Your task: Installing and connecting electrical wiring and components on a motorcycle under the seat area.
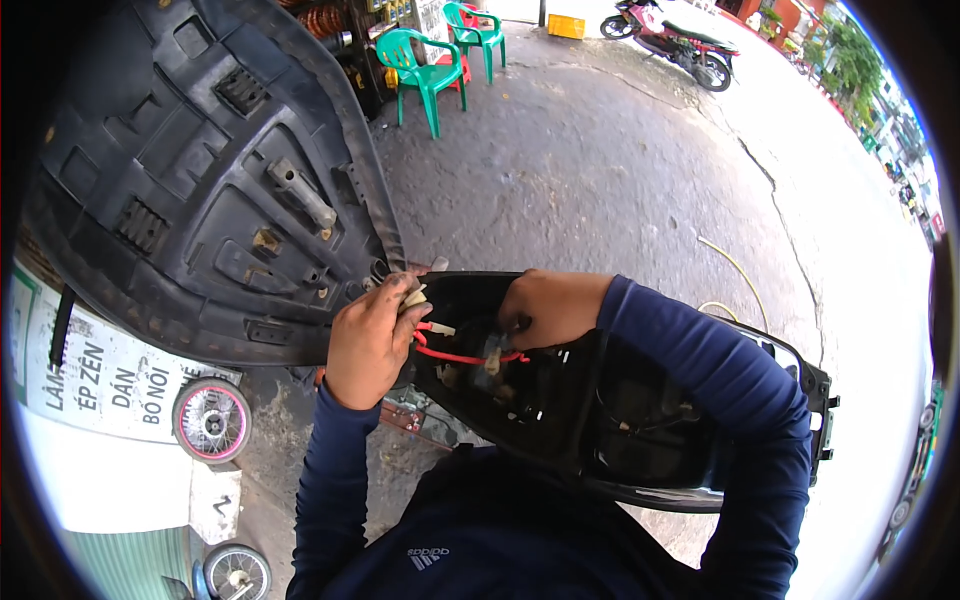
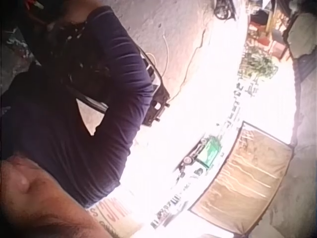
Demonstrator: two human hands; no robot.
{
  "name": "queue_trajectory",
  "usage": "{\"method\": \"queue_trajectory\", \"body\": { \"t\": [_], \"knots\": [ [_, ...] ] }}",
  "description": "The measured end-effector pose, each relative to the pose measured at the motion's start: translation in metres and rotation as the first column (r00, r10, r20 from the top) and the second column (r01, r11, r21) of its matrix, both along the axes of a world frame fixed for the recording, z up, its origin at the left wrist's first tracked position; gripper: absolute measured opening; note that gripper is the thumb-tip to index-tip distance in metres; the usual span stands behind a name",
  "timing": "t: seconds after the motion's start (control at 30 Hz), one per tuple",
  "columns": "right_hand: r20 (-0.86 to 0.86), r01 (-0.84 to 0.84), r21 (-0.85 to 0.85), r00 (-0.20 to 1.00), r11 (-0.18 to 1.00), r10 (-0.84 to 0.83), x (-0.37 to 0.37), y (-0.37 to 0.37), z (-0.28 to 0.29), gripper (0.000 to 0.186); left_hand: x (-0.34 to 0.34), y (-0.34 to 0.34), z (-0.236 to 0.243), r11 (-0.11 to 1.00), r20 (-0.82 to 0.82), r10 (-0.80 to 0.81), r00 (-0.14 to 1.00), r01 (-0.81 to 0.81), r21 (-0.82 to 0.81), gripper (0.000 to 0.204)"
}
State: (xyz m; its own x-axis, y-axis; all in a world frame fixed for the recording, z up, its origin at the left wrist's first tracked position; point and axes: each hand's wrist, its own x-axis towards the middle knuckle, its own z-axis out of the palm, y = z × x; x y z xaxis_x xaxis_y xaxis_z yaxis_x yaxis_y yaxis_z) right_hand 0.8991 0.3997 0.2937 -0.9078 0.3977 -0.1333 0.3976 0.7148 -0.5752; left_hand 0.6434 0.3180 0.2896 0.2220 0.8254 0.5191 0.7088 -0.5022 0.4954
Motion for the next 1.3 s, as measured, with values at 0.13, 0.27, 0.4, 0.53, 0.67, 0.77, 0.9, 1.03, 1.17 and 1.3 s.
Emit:
{"method": "queue_trajectory", "body": {
  "t": [0.13, 0.27, 0.4, 0.53, 0.67, 0.77, 0.9, 1.03, 1.17, 1.3],
  "knots": [
    [-0.013, 0.032, 0.040, 0.999, 0.999, -0.032, 0.008, 0.007, 0.012, 0.024, -0.007, 0.004, -0.024, 0.999, 0.160, -0.039, 0.986, 0.039, 0.004, 0.020],
    [-0.010, 0.119, 0.059, 0.993, 0.991, -0.118, 0.016, 0.015, 0.027, 0.024, -0.008, 0.011, -0.030, 0.985, 0.364, -0.076, 0.928, 0.126, -0.115, 0.021],
    [-0.066, 0.176, 0.064, 0.983, 0.982, -0.172, 0.023, 0.023, 0.040, 0.026, -0.006, 0.017, -0.030, 0.988, 0.398, -0.110, 0.911, 0.142, -0.052, 0.026],
    [-0.074, 0.226, 0.077, 0.973, 0.971, -0.221, 0.033, 0.034, 0.047, 0.029, 0.006, 0.024, -0.029, 0.987, 0.562, -0.088, 0.822, 0.148, -0.063, 0.033],
    [-0.106, 0.277, 0.085, 0.958, 0.957, -0.268, 0.036, 0.029, 0.069, 0.031, 0.012, 0.029, -0.022, 0.966, 0.338, -0.110, 0.935, 0.181, -0.187, 0.049],
    [-0.096, 0.323, 0.066, 0.944, 0.944, -0.316, 0.033, 0.021, 0.087, 0.032, 0.017, 0.037, -0.029, 0.919, 0.324, -0.171, 0.931, 0.269, -0.288, 0.051],
    [-0.179, 0.325, 0.119, 0.936, 0.938, -0.302, 0.035, 0.017, 0.091, 0.033, 0.023, 0.040, -0.036, 0.868, 0.302, -0.288, 0.909, 0.381, -0.319, 0.051],
    [-0.133, 0.332, 0.157, 0.940, 0.930, -0.313, 0.028, 0.012, 0.100, 0.040, 0.030, 0.044, -0.038, 0.816, 0.321, -0.315, 0.893, 0.428, -0.389, 0.045],
    [-0.152, 0.330, 0.203, 0.941, 0.922, -0.303, 0.026, 0.005, 0.100, 0.036, 0.036, 0.047, -0.037, 0.811, 0.186, -0.372, 0.909, 0.416, -0.412, 0.031],
    [-0.232, 0.309, 0.233, 0.939, 0.922, -0.256, 0.023, 0.007, 0.087, 0.036, 0.028, 0.049, -0.044, 0.798, 0.069, -0.429, 0.901, 0.414, -0.438, 0.022]
  ]
}}
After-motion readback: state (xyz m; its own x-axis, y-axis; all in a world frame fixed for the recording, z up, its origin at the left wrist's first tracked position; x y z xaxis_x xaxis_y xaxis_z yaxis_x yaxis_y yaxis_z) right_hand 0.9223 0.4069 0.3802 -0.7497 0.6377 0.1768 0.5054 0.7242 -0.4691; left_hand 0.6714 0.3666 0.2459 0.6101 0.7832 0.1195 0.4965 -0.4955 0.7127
